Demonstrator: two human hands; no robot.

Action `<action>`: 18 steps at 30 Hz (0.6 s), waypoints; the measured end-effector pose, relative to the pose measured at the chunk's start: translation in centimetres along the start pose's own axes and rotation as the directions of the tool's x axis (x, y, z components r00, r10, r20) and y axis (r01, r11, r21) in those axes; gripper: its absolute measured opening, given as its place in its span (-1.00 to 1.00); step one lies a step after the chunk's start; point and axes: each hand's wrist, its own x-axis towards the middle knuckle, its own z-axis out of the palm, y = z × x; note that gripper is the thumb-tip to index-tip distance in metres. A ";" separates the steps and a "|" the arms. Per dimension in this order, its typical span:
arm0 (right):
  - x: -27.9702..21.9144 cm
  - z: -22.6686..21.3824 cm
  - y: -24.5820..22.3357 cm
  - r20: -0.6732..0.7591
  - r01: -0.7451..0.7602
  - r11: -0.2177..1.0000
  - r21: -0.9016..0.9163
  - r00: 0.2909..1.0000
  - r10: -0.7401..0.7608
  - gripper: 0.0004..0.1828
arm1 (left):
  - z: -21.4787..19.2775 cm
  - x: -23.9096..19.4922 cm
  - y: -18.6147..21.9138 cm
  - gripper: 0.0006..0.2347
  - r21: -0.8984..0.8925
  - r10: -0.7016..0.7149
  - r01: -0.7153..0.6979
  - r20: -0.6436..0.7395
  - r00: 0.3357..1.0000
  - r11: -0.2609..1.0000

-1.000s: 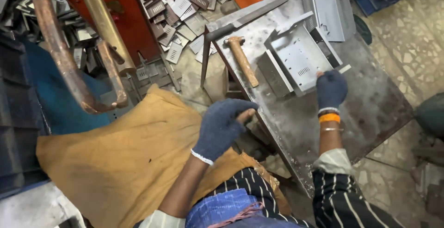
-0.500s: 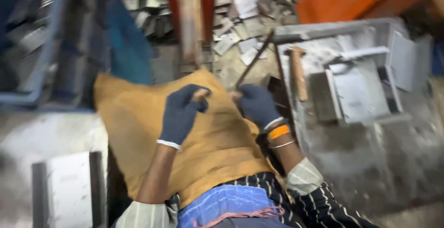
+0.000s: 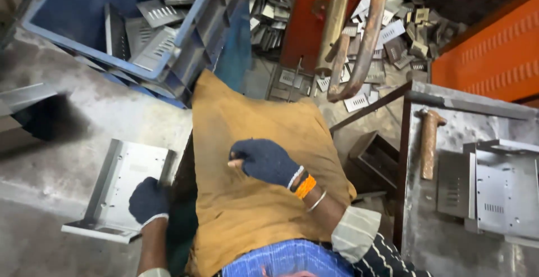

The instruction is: Spot welding and assembling metal chassis components for electronic enclosures.

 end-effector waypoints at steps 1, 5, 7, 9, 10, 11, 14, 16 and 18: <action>-0.1 0.0 0.0 0.039 -0.004 1.000 -0.006 0.999 0.004 -0.79 | 0.4 0.6 -0.8 -0.73 0.051 0.070 -0.073 0.060 0.996 0.996; 0.7 0.1 -2.7 0.053 0.002 1.000 0.020 0.999 -0.003 -0.77 | -4.7 2.8 0.0 -0.67 -0.128 0.232 -0.229 0.014 0.973 0.965; 1.8 -0.2 -6.0 -0.021 0.215 0.974 -0.067 0.976 -0.216 -0.66 | -11.8 3.0 3.7 -0.64 -0.126 0.228 -0.209 0.157 0.961 0.970; 2.8 -0.4 -9.5 -0.074 0.413 0.896 -0.162 0.901 -0.428 -0.52 | -17.4 2.2 6.9 -0.59 -0.121 0.218 -0.190 0.294 0.930 0.974; 3.5 -0.5 -11.3 -0.108 0.458 0.846 -0.273 0.860 -0.499 -0.46 | -19.3 1.4 8.3 -0.67 -0.193 0.393 -0.355 0.217 0.894 0.915; 3.9 -0.6 -13.1 -0.133 0.485 0.787 -0.381 0.814 -0.566 -0.40 | -21.2 0.5 9.6 -0.73 -0.250 0.552 -0.511 0.131 0.824 0.822; 4.0 0.1 -12.3 -0.195 0.409 0.772 -0.486 0.811 -0.551 -0.41 | -27.7 -1.4 14.9 -0.74 -0.190 0.614 -0.585 0.228 0.755 0.789; 3.7 -1.1 -11.4 -0.304 0.330 0.832 -0.446 0.818 -0.488 -0.41 | -32.4 -2.9 18.0 -0.74 -0.199 0.707 -0.709 -0.098 0.701 0.676; 3.4 -1.9 -10.7 -0.414 0.247 0.888 -0.389 0.814 -0.408 -0.40 | -34.8 -2.6 19.4 -0.74 -0.147 0.719 -0.816 -0.406 0.564 0.558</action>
